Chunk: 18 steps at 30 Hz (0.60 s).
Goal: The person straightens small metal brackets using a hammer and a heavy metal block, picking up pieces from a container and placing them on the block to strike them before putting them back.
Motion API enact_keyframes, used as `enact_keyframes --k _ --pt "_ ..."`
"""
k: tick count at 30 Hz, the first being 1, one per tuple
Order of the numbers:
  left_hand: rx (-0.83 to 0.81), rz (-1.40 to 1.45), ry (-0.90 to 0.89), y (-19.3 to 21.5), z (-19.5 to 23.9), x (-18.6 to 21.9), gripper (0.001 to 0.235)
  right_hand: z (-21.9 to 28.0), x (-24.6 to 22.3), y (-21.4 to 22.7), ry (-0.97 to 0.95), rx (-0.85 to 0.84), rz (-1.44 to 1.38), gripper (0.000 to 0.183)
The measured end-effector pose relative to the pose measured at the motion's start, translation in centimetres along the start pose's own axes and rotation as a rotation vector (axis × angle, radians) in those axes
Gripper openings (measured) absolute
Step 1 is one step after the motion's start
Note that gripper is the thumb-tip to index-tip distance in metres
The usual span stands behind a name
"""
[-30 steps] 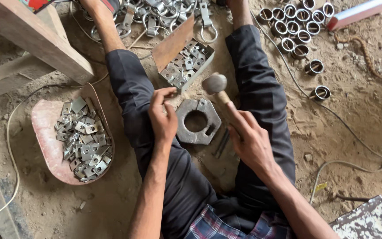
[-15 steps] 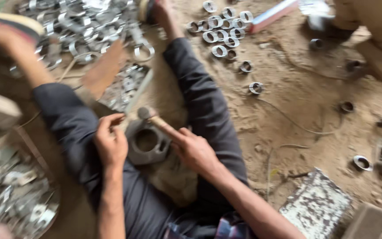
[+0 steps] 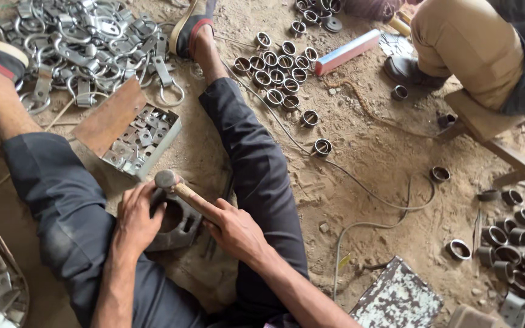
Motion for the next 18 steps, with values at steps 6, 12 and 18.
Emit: enact_keyframes --k 6,12,18 --pt "0.014 -0.02 -0.025 -0.5 -0.2 -0.5 0.034 0.1 0.9 0.0 0.034 -0.026 0.028 0.078" --pt "0.067 -0.053 0.022 -2.1 -0.2 -1.9 0.026 0.9 1.8 -1.3 0.114 0.072 -0.019 0.074" --pt "0.081 -0.102 0.017 -1.6 0.0 -0.5 0.035 1.4 0.6 -0.3 0.081 0.021 -0.034 0.082"
Point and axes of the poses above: each hand's wrist, its own z-axis away from the middle knuckle, its own y-axis out of the back of the hand, x = y × z, the point moved 2 cm from there along -z, towards the middle knuckle, and after that the axes turned 3 degrees about z, right-handed, at the moved point
